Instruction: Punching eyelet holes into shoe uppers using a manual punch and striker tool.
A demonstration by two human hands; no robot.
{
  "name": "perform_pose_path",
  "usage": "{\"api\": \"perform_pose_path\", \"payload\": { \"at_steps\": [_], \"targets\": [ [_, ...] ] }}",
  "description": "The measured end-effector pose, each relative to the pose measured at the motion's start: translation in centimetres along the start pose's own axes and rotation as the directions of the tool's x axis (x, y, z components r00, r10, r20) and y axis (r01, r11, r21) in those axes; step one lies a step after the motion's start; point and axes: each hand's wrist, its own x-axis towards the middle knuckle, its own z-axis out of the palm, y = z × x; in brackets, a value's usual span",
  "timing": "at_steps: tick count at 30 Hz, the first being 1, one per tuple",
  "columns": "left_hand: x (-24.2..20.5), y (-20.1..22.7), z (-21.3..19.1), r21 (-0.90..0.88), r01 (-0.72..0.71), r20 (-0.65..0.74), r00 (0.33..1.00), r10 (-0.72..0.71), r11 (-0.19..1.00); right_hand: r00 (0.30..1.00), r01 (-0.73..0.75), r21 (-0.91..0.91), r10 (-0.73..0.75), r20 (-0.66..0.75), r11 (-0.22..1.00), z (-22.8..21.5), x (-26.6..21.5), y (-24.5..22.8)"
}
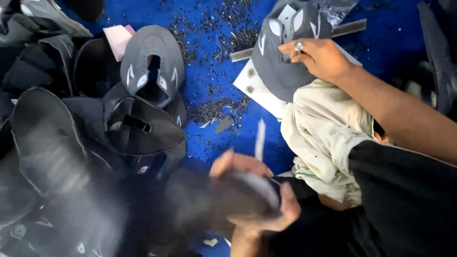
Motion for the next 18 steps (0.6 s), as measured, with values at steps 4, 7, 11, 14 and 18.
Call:
{"api": "perform_pose_path", "payload": {
  "at_steps": [4, 7, 11, 14, 18],
  "targets": [
    [3.0, -5.6, 3.7, -0.021, -0.270, -0.040, 0.962, 0.269, 0.963, 0.999, 0.040, -0.045, -0.041, -0.017, 0.998, -0.4, 0.8, -1.0],
    [2.4, -12.0, 6.3, 0.190, 0.006, 0.072, 0.997, -0.020, 0.982, 0.998, 0.065, -0.052, -0.066, -0.013, 0.996, 0.3, -0.2, 0.3],
    [-0.4, -13.5, 5.8, 0.313, 0.321, 0.065, 0.932, -0.357, 0.894, 0.988, -0.079, 0.287, 0.114, -0.105, 0.955, 0.6, 0.3, 5.8],
    [-0.6, -11.0, 4.3, 0.245, 0.341, 0.033, 0.933, -0.359, 0.908, 0.959, -0.184, 0.610, 0.278, -0.062, 0.770, -1.5, 1.9, 2.2],
    [-0.8, -8.3, 2.9, 0.222, 0.304, -0.035, 0.952, -0.304, 0.926, 0.967, -0.229, 0.506, 0.253, 0.023, 0.831, -1.3, 3.8, 2.0]
  ]
}}
